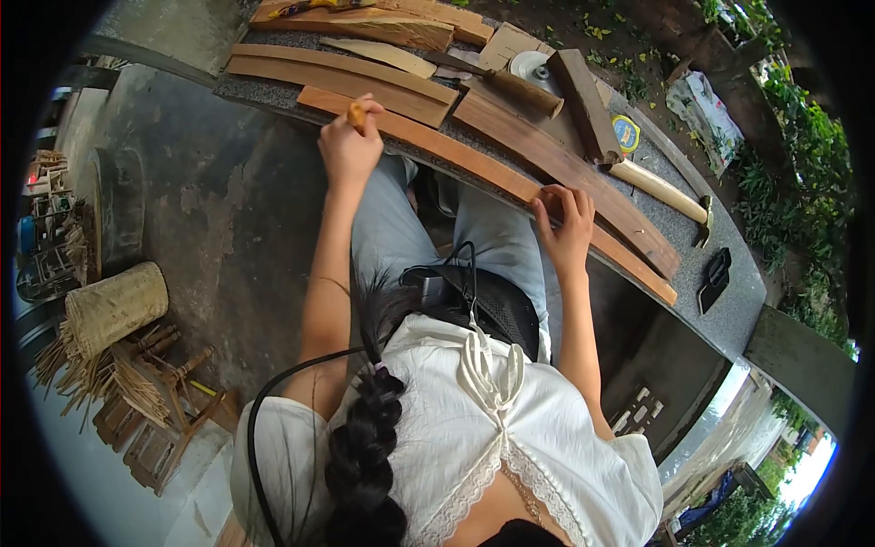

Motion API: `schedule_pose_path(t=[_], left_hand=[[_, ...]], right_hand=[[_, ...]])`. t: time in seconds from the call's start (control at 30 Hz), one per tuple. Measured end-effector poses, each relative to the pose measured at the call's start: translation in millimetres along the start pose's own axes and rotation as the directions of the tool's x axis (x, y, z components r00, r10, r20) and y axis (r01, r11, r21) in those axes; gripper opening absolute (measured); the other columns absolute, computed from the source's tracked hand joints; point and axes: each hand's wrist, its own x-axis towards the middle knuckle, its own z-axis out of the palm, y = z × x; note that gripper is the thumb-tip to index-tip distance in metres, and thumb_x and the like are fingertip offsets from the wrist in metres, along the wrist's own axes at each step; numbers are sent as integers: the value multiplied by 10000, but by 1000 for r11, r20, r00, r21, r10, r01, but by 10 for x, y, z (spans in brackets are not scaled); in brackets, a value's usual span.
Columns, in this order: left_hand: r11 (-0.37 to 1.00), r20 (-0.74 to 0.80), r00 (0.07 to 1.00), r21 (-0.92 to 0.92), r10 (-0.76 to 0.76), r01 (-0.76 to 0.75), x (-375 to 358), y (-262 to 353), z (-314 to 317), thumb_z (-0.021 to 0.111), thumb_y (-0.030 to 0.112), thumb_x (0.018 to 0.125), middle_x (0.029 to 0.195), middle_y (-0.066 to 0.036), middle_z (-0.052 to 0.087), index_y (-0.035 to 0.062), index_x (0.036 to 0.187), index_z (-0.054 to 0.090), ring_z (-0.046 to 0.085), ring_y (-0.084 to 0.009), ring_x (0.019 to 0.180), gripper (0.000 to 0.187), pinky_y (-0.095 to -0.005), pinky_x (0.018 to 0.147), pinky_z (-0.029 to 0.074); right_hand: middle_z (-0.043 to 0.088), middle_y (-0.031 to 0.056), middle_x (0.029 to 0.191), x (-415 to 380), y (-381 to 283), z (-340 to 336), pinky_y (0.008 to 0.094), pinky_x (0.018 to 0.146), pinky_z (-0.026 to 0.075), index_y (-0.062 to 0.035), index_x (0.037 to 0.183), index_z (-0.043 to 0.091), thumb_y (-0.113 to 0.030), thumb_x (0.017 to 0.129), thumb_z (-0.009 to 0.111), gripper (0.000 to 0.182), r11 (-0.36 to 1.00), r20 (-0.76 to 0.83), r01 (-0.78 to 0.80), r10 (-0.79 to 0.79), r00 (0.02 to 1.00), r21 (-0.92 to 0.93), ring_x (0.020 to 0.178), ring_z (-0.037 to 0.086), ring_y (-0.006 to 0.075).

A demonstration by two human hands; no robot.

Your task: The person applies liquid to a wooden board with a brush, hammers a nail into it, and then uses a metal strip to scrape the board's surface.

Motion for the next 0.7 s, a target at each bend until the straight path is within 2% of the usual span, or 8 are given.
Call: schedule_pose_path(t=[0.07,0.13,0.23,0.27,0.37,0.43,0.53,0.7], left_hand=[[976,108,992,-215,64,-39,-294,298,157,631,26,838,1028,-97,724,44,870,672,716,-218,853,55,-269,705,541],[901,187,980,-433,70,18,-543,518,312,620,24,808,977,-110,720,64,849,669,693,-307,886,76,-349,751,552],[851,219,972,-523,89,40,-440,398,295,641,37,820,973,-108,722,52,858,669,699,-294,890,50,-329,751,547],[907,233,971,-417,43,60,-292,386,107,654,58,833,972,-117,723,43,867,674,703,-287,896,42,-329,757,542],[902,39,997,-425,-63,73,77,-170,-35,649,40,842,983,-166,717,5,870,673,704,-280,930,51,-328,756,541],[947,-101,988,-311,-113,76,286,-442,-162,639,38,850,985,-170,715,18,874,675,706,-290,914,47,-350,726,550],[990,-188,979,-134,-75,50,342,-450,-224,616,18,841,1003,-175,703,43,867,654,688,-332,913,52,-385,722,555],[966,155,987,-258,46,-5,-184,322,49,567,37,845,1032,-140,702,68,860,659,689,-319,905,99,-397,764,561]], right_hand=[[579,71,925,-7,-1,-18,377,821,418,-102,986,647,-198,805,736,224,1000,5,14,-14,1000,-2,888,546,268],[581,73,926,15,-27,-19,380,820,419,-99,986,647,-195,806,736,222,999,-10,35,-35,999,0,890,546,271],[585,81,937,21,-56,-48,383,824,418,-87,984,645,-185,809,732,218,1000,19,-5,5,1000,20,897,547,279],[585,82,935,16,-42,-47,383,827,415,-83,986,644,-181,808,732,221,1000,25,-6,6,1000,18,901,547,281],[560,77,876,7,-69,-39,391,801,413,-95,991,634,-169,809,721,215,999,3,29,-29,1000,-21,861,529,282],[568,78,902,-15,-43,1,397,807,416,-101,1000,631,-176,795,736,243,998,-23,52,-53,998,-47,880,534,287],[577,85,939,-21,-57,5,402,822,418,-99,1006,632,-169,795,740,246,997,-11,42,-43,999,-57,896,534,292],[586,70,908,-58,-49,27,399,821,428,-106,1001,655,-180,783,757,251,996,-37,38,-41,998,-82,889,540,277]])
